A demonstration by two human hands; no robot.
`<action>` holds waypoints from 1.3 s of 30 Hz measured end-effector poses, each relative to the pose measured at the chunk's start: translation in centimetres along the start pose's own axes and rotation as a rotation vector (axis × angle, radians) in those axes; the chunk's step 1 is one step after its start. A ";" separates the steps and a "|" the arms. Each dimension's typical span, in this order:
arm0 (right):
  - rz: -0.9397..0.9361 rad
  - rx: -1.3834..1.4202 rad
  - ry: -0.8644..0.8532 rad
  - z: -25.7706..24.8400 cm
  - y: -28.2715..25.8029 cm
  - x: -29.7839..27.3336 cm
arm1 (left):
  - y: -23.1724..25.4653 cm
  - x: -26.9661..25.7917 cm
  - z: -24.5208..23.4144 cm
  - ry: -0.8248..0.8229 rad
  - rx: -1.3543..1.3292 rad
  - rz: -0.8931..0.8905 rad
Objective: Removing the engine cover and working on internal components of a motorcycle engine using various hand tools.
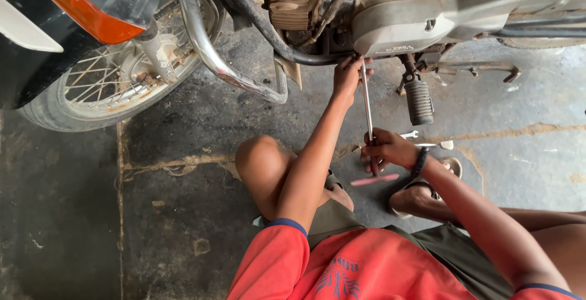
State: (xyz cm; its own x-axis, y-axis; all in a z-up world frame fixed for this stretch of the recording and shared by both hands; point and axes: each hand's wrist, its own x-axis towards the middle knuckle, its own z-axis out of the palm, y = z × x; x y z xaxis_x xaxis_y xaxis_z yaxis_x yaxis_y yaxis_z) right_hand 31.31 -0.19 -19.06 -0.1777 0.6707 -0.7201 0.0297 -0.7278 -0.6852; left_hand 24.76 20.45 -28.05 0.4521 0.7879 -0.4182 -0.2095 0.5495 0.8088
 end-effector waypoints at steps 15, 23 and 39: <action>-0.202 -0.410 0.263 0.1 2.0 3.3 | -0.3 0.0 0.2 0.024 0.067 0.096; -0.300 0.439 -0.271 -1.4 4.2 3.2 | 1.3 -1.5 1.3 0.099 0.145 0.111; -0.280 0.293 0.114 1.7 3.3 3.4 | 0.7 -1.0 0.9 0.068 0.055 0.111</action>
State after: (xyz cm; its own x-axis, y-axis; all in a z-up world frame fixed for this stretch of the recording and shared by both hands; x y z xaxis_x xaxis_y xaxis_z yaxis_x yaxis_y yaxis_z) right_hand 29.17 -0.53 -23.58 -0.0290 0.8481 -0.5290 -0.2888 -0.5138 -0.8079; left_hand 24.95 19.79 -26.68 0.3688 0.8610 -0.3502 -0.2061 0.4431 0.8724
